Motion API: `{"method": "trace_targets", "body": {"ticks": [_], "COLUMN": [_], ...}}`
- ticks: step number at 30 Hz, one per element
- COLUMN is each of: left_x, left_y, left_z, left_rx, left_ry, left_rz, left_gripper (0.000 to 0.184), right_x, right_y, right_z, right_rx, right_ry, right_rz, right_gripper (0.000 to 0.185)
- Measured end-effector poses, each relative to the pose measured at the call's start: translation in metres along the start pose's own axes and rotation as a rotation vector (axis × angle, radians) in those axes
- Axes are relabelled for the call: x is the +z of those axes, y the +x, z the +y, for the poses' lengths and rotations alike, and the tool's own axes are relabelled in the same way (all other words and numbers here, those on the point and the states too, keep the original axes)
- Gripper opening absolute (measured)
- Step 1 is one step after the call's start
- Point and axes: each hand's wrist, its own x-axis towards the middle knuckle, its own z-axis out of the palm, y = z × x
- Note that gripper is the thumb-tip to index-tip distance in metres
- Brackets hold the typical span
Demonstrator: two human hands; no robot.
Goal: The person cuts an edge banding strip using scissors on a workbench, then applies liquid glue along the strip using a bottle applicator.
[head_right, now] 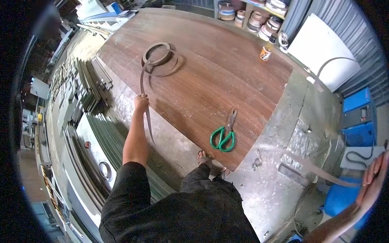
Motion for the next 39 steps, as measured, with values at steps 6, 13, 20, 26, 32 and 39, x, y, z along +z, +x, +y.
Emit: {"method": "trace_targets", "body": {"ticks": [6,13,20,26,32,39], "left_x": [-0.019,0.001,0.014,0.03,0.012,-0.006], "left_y": [0.019,0.117,0.221,0.242,0.228,0.272], "left_z": [0.035,0.086,0.177,0.16,0.139,0.127], "left_rx": [0.155,0.14,0.223,0.244,0.029,0.087], "left_ry": [0.116,0.343,0.902,0.736,0.299,0.522], "left_rz": [-0.15,-0.071,-0.112,-0.195,-0.098,-0.174], "left_gripper": [0.031,0.026,0.024,0.025,0.022,0.027], "right_x": [0.118,0.213,0.395,0.474,0.329,0.33], "right_y": [-0.038,-0.042,-0.018,-0.003,-0.061,-0.087], "right_z": [-0.002,-0.009,-0.01,0.066,0.05,-0.081], "right_rx": [-0.038,-0.093,-0.037,0.286,0.422,0.39], "right_ry": [0.141,0.149,0.021,-0.359,-0.666,-0.696], "right_rz": [-0.103,-0.225,-0.066,-0.243,-0.149,-0.154], "right_gripper": [0.036,0.041,0.03,0.018,0.019,0.023]}}
